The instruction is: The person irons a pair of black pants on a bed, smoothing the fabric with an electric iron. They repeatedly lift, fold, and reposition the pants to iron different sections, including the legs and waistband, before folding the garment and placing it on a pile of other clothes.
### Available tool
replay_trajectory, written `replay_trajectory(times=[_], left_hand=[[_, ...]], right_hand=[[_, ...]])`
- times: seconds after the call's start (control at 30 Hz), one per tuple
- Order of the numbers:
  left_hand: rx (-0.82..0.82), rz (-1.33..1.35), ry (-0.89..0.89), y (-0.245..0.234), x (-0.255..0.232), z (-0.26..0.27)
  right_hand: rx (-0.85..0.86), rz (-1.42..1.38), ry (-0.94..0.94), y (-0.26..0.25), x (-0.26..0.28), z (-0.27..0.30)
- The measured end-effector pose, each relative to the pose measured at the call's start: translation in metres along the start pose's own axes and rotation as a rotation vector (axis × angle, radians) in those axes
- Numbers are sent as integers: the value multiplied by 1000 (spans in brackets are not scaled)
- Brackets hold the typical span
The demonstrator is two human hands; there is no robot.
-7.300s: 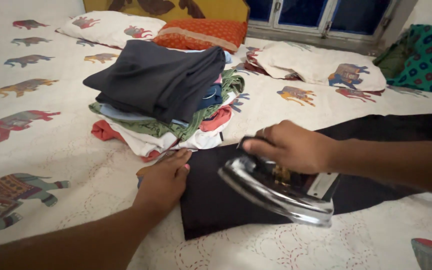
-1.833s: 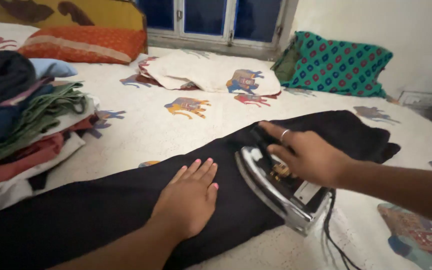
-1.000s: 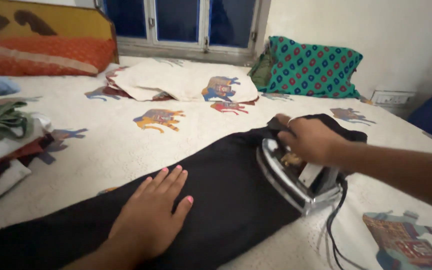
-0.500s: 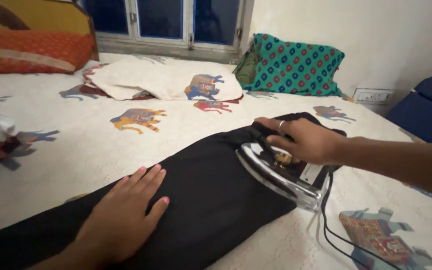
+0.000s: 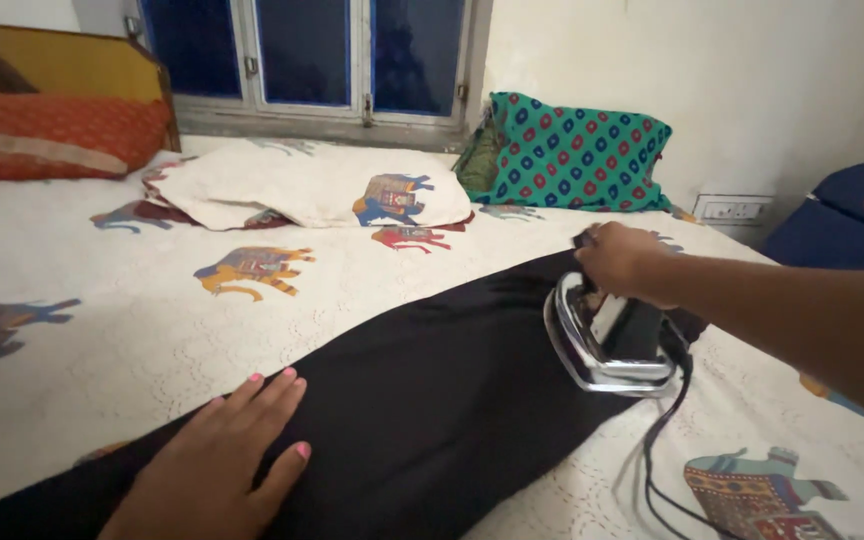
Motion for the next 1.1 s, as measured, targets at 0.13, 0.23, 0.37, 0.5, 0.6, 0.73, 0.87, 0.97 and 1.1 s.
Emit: replay_trajectory(times=[0.13,0.23,0.37,0.5,0.6,0.73,0.87,0.97,1.1], left_hand=[[85,47,-76,-8,-6,4],[187,70,-117,-14,-8,3],[81,19,7,-3,-3,-2],[103,9,-24,18,5,1],[180,-25,-36,26,12,-2],[140,-12,-15,31,10,-1],[198,-51,-32,45,16,-6],[220,-51,-27,50,19,-4],[63,-20,-11,42,14,3]], right_hand=[[127,185,-255,-8,21,41],[183,180,-295,-14,14,53],[42,182,-283,-16,-21,17],[-33,53,24,-23,-60,-15],[22,79,-112,-20,-42,-2],[148,175,-337,-25,-18,31],[109,58,-252,-28,-35,26],[-67,47,-160,-35,-62,-5],[-167,56,-76,-38,-84,-21]])
Point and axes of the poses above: each hand's wrist, its own z-axis away from the middle knuckle, its own y-axis out of the palm, x = y × z, the point moved 6 cm from there along -z, towards the middle knuckle, and after that the axes turned 14 degrees about -z, right-handed, at the moved point
